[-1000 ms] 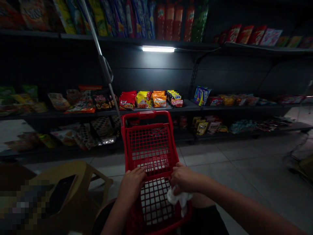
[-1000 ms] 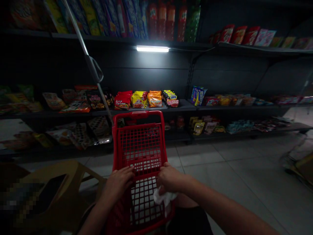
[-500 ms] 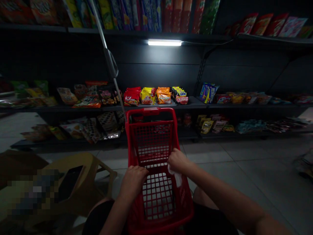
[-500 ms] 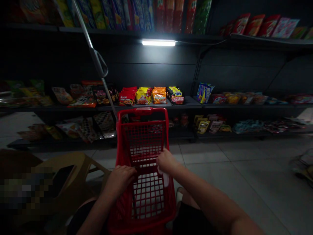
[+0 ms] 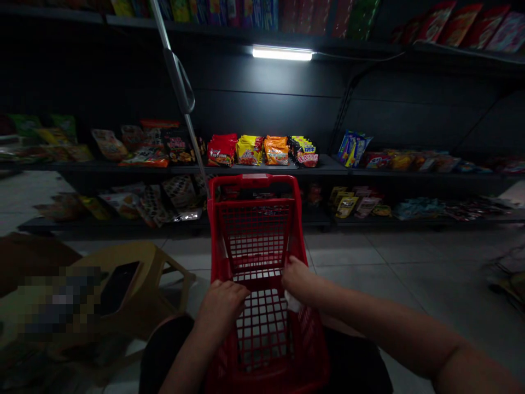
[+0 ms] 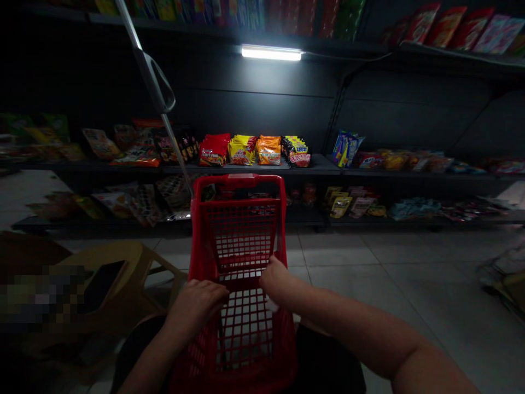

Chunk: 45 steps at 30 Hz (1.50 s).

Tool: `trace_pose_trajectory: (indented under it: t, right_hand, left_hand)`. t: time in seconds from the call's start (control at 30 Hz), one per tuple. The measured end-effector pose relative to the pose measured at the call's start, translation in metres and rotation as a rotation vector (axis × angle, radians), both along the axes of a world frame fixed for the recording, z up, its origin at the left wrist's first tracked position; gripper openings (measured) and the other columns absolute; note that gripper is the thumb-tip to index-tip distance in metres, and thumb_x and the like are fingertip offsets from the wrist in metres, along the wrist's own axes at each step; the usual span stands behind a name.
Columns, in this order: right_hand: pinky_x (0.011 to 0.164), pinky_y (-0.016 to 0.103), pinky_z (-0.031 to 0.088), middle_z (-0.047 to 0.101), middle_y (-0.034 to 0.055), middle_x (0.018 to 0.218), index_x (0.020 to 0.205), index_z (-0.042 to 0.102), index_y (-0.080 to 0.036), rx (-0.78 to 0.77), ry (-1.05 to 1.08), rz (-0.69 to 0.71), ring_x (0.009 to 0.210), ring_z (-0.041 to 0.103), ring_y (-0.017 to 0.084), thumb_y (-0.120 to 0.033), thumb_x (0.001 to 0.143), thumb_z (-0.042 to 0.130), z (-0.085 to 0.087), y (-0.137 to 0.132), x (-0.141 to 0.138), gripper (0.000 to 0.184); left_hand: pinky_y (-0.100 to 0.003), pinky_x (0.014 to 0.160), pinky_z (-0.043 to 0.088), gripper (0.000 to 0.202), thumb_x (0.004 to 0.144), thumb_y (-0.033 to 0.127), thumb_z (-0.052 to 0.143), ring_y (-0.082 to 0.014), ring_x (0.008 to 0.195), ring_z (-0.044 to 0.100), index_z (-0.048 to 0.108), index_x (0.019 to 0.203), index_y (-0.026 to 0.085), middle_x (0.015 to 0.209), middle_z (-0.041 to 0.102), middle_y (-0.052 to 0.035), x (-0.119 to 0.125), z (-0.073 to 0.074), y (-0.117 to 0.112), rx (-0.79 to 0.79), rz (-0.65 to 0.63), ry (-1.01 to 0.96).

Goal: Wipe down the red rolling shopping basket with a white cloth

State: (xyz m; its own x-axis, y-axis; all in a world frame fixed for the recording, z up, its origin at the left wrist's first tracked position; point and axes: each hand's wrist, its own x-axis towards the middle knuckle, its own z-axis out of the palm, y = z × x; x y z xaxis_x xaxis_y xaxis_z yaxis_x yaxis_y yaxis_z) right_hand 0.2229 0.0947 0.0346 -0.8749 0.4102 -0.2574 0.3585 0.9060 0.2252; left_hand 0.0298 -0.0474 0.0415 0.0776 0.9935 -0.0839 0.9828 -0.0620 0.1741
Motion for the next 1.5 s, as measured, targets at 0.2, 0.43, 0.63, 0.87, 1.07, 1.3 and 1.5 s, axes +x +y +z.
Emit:
trace_pose_trajectory:
  t: [0.2,0.43,0.63,0.87,1.07,1.3,1.5]
  right_hand:
    - [0.106,0.041,0.030,0.072,0.0068,0.094,0.091,0.072,-0.020,0.003,0.473,-0.189,0.096,0.064,0.021,-0.029,0.093,0.058,0.026,0.042,0.006,0.017]
    - [0.098,0.034,0.042,0.068,0.0049,0.097,0.105,0.067,-0.023,-0.265,1.085,-0.302,0.096,0.061,0.018,-0.040,0.099,0.047,-0.003,0.004,0.030,0.027]
    - [0.105,0.039,0.041,0.057,0.0136,0.126,0.104,0.063,-0.019,-0.153,1.454,-0.488,0.120,0.052,0.023,-0.042,0.096,0.046,0.003,0.045,0.048,0.030]
    - [0.104,0.043,0.044,0.049,0.0129,0.142,0.113,0.052,-0.024,-0.541,1.488,-0.622,0.127,0.052,0.023,-0.035,0.100,0.033,-0.063,-0.046,0.068,0.025]
    - [0.101,0.046,0.046,0.054,0.0118,0.131,0.097,0.058,-0.027,-0.497,1.384,-0.581,0.122,0.053,0.028,-0.033,0.095,0.044,-0.076,-0.123,0.099,0.016]
    - [0.113,0.044,0.034,0.053,0.0087,0.138,0.104,0.063,-0.024,-0.540,1.289,-0.457,0.134,0.045,0.024,-0.028,0.090,0.054,-0.041,-0.046,0.063,0.017]
    - [0.110,0.043,0.038,0.057,0.0100,0.129,0.105,0.059,-0.024,-0.531,1.498,-0.498,0.129,0.050,0.022,-0.028,0.094,0.048,-0.061,-0.090,0.063,0.016]
  left_hand:
    - [-0.042,0.095,0.037,0.036,0.086,0.025,0.060,-0.0251,0.113,0.062,0.064,0.121,0.028,0.123,0.070,-0.0051,0.000,0.005,0.000,-0.027,0.070,-0.058]
    - [-0.033,0.110,0.037,0.079,0.090,0.045,0.054,-0.0207,0.139,0.043,0.016,0.156,0.024,0.157,0.037,-0.0088,0.031,0.006,0.019,-0.065,0.054,-0.439]
    - [-0.036,0.113,0.035,0.073,0.091,0.038,0.053,-0.0215,0.141,0.041,0.020,0.155,0.024,0.157,0.037,-0.0081,0.073,0.013,0.032,-0.092,0.002,-0.443]
    - [-0.032,0.102,0.046,0.052,0.096,0.032,0.042,-0.0200,0.125,0.058,0.038,0.148,0.028,0.143,0.056,-0.0039,0.072,-0.008,0.045,-0.079,0.022,-0.441]
    - [-0.028,0.096,0.047,0.044,0.097,0.027,0.040,-0.0179,0.117,0.063,0.050,0.139,0.031,0.135,0.064,-0.0006,0.049,-0.019,0.052,-0.037,0.091,-0.368]
    - [-0.029,0.103,0.043,0.038,0.097,0.027,0.040,-0.0171,0.121,0.059,0.058,0.131,0.026,0.136,0.062,-0.0016,0.037,-0.024,0.071,0.095,-0.077,-0.360]
    - [-0.027,0.099,0.045,0.031,0.094,0.025,0.048,-0.0167,0.110,0.064,0.066,0.119,0.025,0.122,0.070,-0.0023,0.027,-0.032,0.092,0.088,-0.104,-0.381]
